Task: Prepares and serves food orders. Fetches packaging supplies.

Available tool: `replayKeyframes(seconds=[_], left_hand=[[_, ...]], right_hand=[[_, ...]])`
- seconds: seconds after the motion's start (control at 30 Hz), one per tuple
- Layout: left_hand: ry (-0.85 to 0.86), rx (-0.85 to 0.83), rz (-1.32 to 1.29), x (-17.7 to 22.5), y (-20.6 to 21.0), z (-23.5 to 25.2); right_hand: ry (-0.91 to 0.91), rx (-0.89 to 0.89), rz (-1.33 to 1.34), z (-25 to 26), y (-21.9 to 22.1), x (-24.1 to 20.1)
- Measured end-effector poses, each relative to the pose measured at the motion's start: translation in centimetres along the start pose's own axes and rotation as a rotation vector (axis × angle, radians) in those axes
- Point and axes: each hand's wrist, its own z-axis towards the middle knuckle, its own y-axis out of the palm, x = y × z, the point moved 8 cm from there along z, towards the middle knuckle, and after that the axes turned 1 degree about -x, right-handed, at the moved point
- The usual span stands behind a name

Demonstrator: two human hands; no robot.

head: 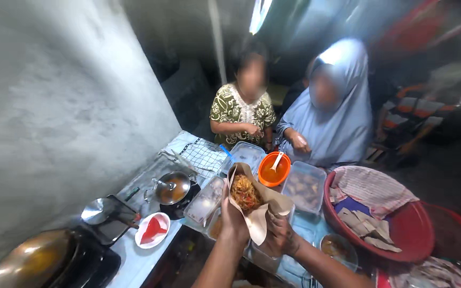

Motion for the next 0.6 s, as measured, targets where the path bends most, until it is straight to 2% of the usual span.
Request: replayKeyframes(seconds=[0.1, 0.3, 0.47, 0.6], left_hand=[[0.123, -0.093, 0.09, -0.1, -0.4, -0.8], [0.119, -0.08, 0.09, -2.2, -0.9, -2.7], [0.112, -0.285, 0.126, -2.2, 0.9, -4.3], [0.091, -0.41, 0.16, -2.6, 1.5, -4.7]], right_hand=[[0.078, -0.007, 0.043, 0.7, -0.4, -0.6], [0.195, -0.015, 0.116, 1.6, -0.7, -1.2], [0.311, 0.027, 0.114, 2.6, -2.2, -0.7], [0.333, 0.218, 0.038, 4.4, -3.9, 0.0]])
